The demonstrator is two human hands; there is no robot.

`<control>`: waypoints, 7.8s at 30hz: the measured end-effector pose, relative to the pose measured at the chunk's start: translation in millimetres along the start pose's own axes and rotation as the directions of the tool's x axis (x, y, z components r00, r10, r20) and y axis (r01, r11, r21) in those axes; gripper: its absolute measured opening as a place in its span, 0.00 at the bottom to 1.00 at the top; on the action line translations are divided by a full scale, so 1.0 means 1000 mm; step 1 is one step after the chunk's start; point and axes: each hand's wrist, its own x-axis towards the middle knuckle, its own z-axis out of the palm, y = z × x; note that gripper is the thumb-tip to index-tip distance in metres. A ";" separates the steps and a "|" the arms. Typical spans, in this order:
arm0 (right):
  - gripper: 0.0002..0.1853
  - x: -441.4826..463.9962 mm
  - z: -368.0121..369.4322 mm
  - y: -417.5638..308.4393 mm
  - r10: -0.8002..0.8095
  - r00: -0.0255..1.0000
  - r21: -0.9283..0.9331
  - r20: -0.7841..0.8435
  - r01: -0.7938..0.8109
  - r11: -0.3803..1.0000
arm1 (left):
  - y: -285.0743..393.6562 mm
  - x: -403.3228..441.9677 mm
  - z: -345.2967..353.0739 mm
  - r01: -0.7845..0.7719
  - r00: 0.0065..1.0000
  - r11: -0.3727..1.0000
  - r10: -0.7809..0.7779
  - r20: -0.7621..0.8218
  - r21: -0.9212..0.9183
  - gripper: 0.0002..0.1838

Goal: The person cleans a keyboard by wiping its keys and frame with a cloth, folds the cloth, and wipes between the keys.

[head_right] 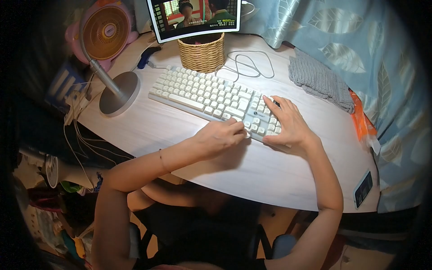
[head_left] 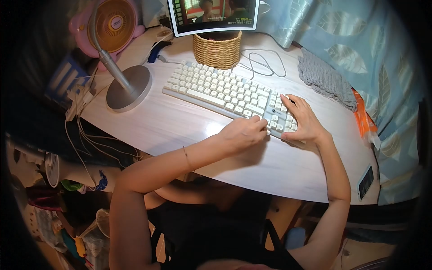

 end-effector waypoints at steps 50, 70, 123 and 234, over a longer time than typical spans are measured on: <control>0.58 -0.036 0.007 0.010 0.119 0.987 0.223 -0.104 -0.094 0.970 | -0.053 -0.049 -0.024 0.166 0.973 0.986 -0.164 -0.160 0.001 0.10; 0.60 -0.036 0.009 0.012 0.107 0.987 0.204 -0.120 -0.081 0.976 | -0.061 -0.039 -0.051 0.410 0.906 0.911 -0.411 0.097 0.034 0.06; 0.56 -0.039 0.007 0.013 0.105 0.987 0.190 -0.124 -0.080 0.978 | -0.076 -0.077 -0.049 0.318 0.936 0.944 -0.299 -0.185 0.086 0.08; 0.66 0.068 0.019 -0.048 -0.143 0.989 -0.141 0.038 0.147 0.979 | -0.107 -0.084 -0.046 0.191 0.952 0.870 -0.277 -0.130 -0.455 0.06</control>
